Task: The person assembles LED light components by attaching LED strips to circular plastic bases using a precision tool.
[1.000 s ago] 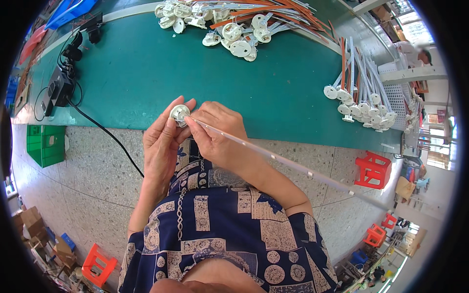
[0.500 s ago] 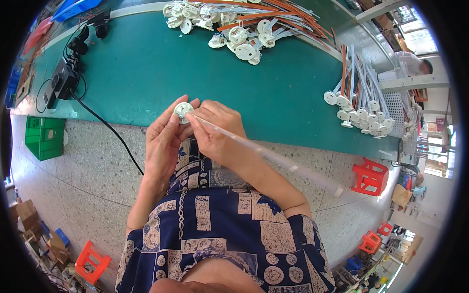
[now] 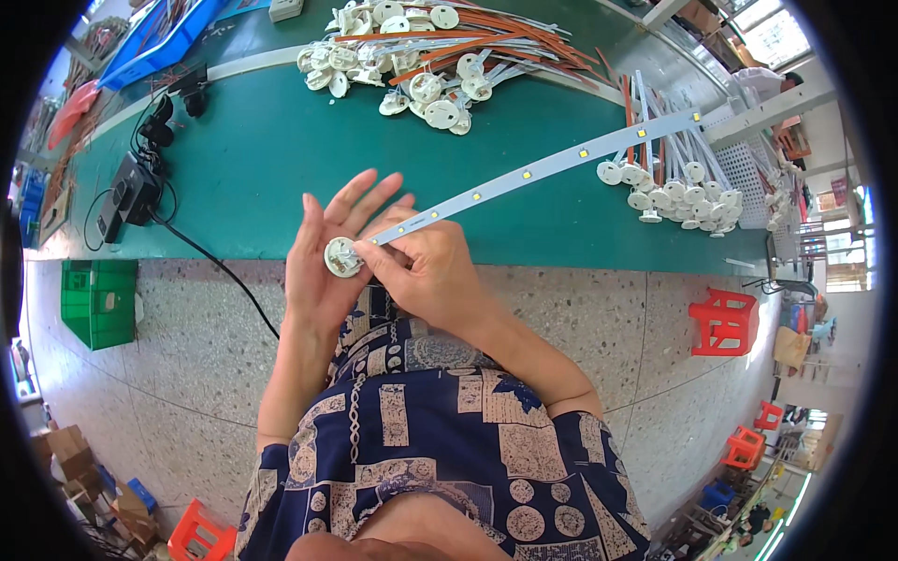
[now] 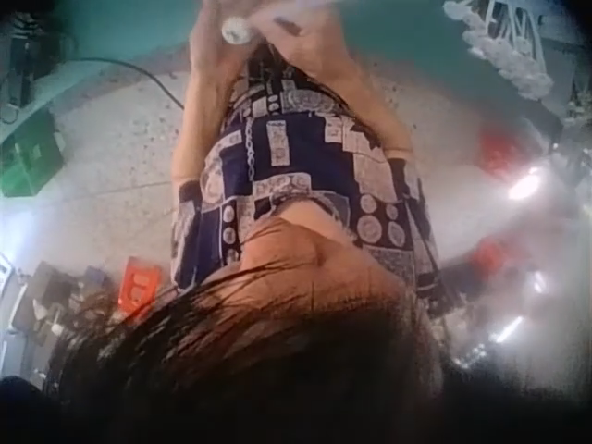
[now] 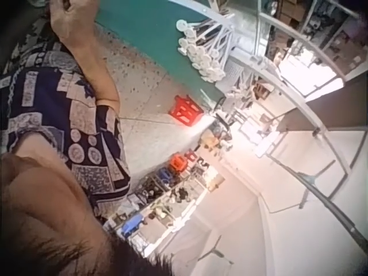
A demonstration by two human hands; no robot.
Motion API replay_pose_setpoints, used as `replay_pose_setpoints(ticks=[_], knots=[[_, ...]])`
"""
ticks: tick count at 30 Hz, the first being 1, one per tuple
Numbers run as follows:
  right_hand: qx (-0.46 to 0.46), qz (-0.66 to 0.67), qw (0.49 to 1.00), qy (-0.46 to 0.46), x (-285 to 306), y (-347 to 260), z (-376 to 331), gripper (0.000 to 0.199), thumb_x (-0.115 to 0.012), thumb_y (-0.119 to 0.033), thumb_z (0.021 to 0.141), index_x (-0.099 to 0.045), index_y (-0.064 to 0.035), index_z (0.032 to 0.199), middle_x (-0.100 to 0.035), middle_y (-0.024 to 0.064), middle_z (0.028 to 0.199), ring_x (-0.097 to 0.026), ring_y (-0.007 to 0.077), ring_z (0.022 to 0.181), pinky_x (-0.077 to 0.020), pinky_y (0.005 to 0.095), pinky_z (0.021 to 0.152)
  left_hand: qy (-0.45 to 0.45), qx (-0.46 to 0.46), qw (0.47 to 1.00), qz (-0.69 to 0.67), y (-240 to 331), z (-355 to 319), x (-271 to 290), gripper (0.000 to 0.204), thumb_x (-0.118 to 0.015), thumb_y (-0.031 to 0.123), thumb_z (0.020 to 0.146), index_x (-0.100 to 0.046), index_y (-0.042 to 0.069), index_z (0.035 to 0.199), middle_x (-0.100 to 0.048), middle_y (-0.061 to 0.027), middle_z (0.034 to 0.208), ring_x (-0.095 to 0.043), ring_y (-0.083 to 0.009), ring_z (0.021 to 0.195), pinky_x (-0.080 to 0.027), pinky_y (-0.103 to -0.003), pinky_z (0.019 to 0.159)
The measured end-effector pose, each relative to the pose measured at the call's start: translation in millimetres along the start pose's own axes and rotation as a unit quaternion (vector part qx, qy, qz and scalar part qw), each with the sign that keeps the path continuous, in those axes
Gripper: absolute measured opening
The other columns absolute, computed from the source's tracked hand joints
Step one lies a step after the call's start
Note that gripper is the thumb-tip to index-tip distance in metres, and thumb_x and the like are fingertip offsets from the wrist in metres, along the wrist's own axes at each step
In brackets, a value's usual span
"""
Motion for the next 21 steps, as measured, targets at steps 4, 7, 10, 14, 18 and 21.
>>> replay_pose_setpoints(ticks=[4,7,10,14,18,21], knots=[[0.038,0.0,0.999,0.028,-2.8,-4.0,-7.5,0.003,-0.071,-0.001,0.088,-0.073,0.0012,0.089,-0.067,0.0082,0.08,-0.059,0.0136,0.065,-0.0433,0.0274,0.055,0.008,-0.015,0.999,0.029,-5.5,4.4,-2.9,0.077,-0.022,0.059,0.107,-0.038,-0.003,0.149,-0.043,-0.0242,0.153,-0.041,-0.0383,0.143,-0.036,-0.051,0.117],[0.093,-0.042,0.994,0.048,-7.2,-2.9,-15.7,0.003,-0.073,0.001,0.086,-0.071,0.0002,0.089,-0.067,0.0106,0.08,-0.065,0.0223,0.07,-0.0488,0.032,0.059,0.037,-0.042,0.997,0.055,-1.7,3.0,4.4,0.08,-0.018,0.061,0.106,-0.037,-0.003,0.15,-0.043,-0.0243,0.153,-0.042,-0.0374,0.143,-0.036,-0.051,0.117],[0.116,-0.055,0.989,0.072,-9.6,-3.0,-20.1,0.004,-0.072,0.001,0.086,-0.071,0.0003,0.09,-0.067,0.0105,0.08,-0.066,0.023,0.072,-0.0504,0.0314,0.061,0.038,-0.054,0.994,0.083,-0.6,2.2,4.6,0.08,-0.018,0.061,0.106,-0.036,-0.004,0.151,-0.042,-0.0254,0.154,-0.042,-0.0389,0.142,-0.036,-0.051,0.117],[0.122,-0.05,0.988,0.085,-8.1,-4.6,-19.2,0.005,-0.073,0.002,0.086,-0.071,0.0,0.09,-0.069,0.0109,0.083,-0.067,0.0238,0.073,-0.0515,0.0316,0.064,0.016,-0.071,0.988,0.134,4.3,0.8,-5.9,0.083,-0.02,0.062,0.106,-0.036,-0.005,0.151,-0.044,-0.0257,0.152,-0.044,-0.0386,0.141,-0.036,-0.05,0.117],[0.101,-0.028,0.991,0.085,3.0,-10.3,-17.6,0.005,-0.071,-0.002,0.088,-0.072,0.001,0.092,-0.07,0.0123,0.086,-0.069,0.025,0.078,-0.0528,0.0339,0.067,-0.013,-0.07,0.987,0.144,2.4,2.4,-23.9,0.083,-0.025,0.064,0.105,-0.033,-0.004,0.152,-0.043,-0.0268,0.152,-0.045,-0.0389,0.14,-0.037,-0.049,0.116],[0.061,0.008,0.992,0.112,32.0,1.6,-14.3,0.007,-0.07,-0.005,0.09,-0.071,0.0006,0.095,-0.068,0.0106,0.088,-0.066,0.0212,0.078,-0.0513,0.0326,0.069,-0.03,-0.052,0.99,0.128,-19.9,14.9,-26.2,0.082,-0.03,0.063,0.105,-0.032,-0.004,0.153,-0.042,-0.0274,0.152,-0.045,-0.0382,0.139,-0.036,-0.049,0.116]])
Point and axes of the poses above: each hand's wrist, its own z-axis towards the middle knuckle, its own x-axis out of the back of the hand, y = z × x, the point moved 9 cm from there along z, towards the middle knuckle
